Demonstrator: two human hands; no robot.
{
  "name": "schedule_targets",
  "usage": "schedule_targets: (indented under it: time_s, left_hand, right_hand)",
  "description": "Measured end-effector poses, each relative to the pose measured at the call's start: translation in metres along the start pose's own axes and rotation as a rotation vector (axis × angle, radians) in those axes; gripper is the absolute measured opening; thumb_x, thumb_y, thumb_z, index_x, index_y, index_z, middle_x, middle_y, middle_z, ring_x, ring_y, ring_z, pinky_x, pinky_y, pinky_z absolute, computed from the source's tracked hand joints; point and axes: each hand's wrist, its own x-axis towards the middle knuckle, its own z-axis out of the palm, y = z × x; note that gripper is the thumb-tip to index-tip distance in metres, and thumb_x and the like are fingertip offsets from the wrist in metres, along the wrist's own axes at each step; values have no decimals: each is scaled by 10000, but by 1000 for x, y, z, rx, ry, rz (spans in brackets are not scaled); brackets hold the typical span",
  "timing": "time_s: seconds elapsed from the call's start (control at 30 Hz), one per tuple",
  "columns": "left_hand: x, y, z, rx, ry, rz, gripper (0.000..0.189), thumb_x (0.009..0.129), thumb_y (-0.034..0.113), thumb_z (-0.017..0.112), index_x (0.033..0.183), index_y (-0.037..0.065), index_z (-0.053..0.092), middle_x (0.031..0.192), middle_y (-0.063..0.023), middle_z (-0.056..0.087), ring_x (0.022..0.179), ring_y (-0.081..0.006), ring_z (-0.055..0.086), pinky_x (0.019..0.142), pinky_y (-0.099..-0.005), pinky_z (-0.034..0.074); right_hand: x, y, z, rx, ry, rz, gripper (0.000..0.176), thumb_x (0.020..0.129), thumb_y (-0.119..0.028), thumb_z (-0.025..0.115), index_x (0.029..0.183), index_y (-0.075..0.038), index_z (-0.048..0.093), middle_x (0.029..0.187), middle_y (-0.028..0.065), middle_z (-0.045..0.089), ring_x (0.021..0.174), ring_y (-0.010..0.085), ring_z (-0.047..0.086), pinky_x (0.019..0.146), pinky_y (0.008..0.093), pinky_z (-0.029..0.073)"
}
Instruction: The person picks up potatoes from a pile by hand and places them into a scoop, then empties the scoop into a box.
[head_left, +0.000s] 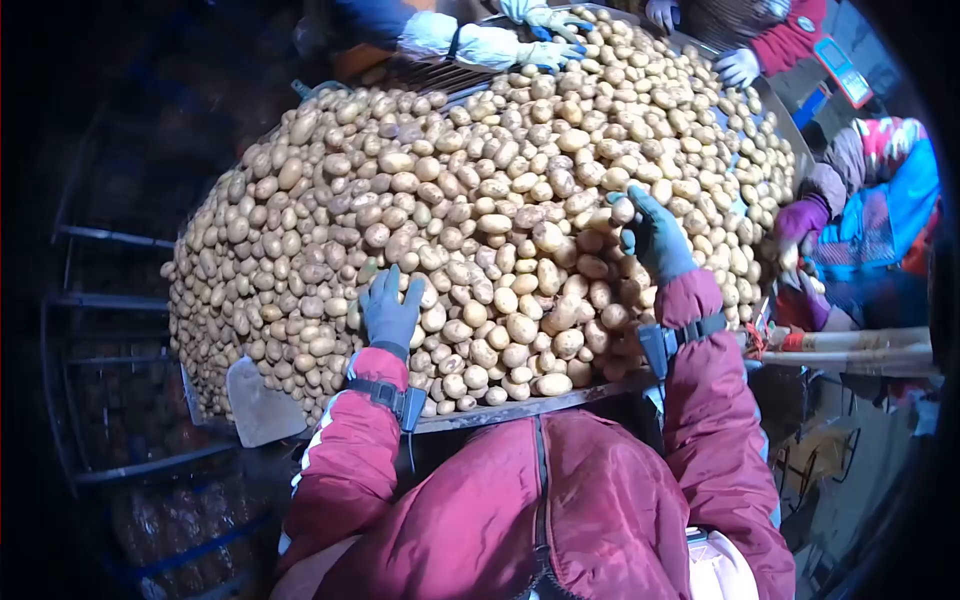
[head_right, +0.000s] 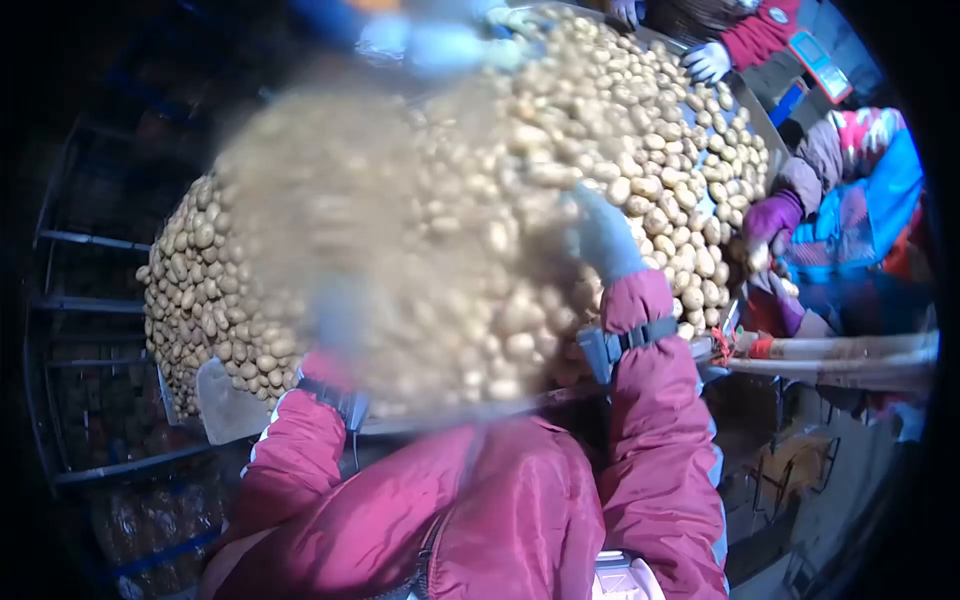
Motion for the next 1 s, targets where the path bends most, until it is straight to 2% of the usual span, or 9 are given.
schedule_targets:
  time_s: [0.03,0.1,0.17,0.2,0.27,0.3,0.47,0.7,1.0]
  left_hand:
    - [5,8,5,-11,83,73,656,859,566,755,1340,126,684,1404,-168,598,1391,-419,440,1185,-505,356]
    - [35,-23,-40,83,208,220,648,856,572,749,1321,124,697,1402,-142,604,1386,-417,447,1178,-518,357]
    - [49,21,-16,90,-100,308,745,884,511,742,1478,106,546,1424,-186,576,1366,-413,485,1186,-511,349]
    - [41,12,25,156,-6,477,799,887,455,752,1541,98,462,1470,-219,531,1381,-418,477,1201,-505,336]
    - [62,15,64,98,35,596,783,897,384,750,1541,50,455,1516,-244,489,1413,-421,449,1209,-514,333]
    - [47,37,27,-170,140,617,725,912,316,740,1530,48,471,1510,-266,488,1409,-436,447,1207,-509,345]
    - [35,51,-17,-283,47,666,574,992,246,631,1512,48,490,1498,-289,480,1394,-444,450,1186,-515,347]
    - [34,52,-28,-319,-2,639,563,1006,235,597,1541,107,473,1527,-298,431,1411,-450,431,1181,-527,343]
    - [36,48,-25,-322,19,665,554,1015,220,572,1544,97,462,1542,-275,429,1426,-440,416,1186,-530,333]
  right_hand:
    - [-18,5,15,176,64,-73,456,1034,-480,585,1207,-73,696,790,11,679,506,120,564,485,302,494]
    - [-29,39,75,466,69,-61,459,1029,-492,597,1180,-72,703,796,39,670,522,162,566,501,297,507]
    - [-13,82,41,501,-113,-58,447,1034,-454,599,1215,-51,671,964,100,732,678,243,691,557,337,588]
    - [-11,129,23,-33,-337,-580,464,1040,-441,591,1264,-38,640,1061,122,730,753,253,710,589,324,606]
    - [-33,139,27,-269,-26,-415,455,1048,-380,601,1328,-22,612,1144,137,707,823,218,690,601,304,564]
    - [-55,150,27,387,-23,-122,458,1044,-351,618,1360,-20,596,1113,124,704,823,196,672,630,295,546]
    - [-183,144,34,466,154,-271,506,957,-167,752,1380,0,531,1028,87,677,818,165,640,712,317,554]
    - [-305,290,-22,373,711,-264,388,1037,-320,634,1342,-81,654,984,106,680,729,210,672,547,235,516]
    - [-326,318,-48,651,677,-256,430,1015,-282,682,1376,-64,595,1080,105,698,847,169,693,720,306,587]
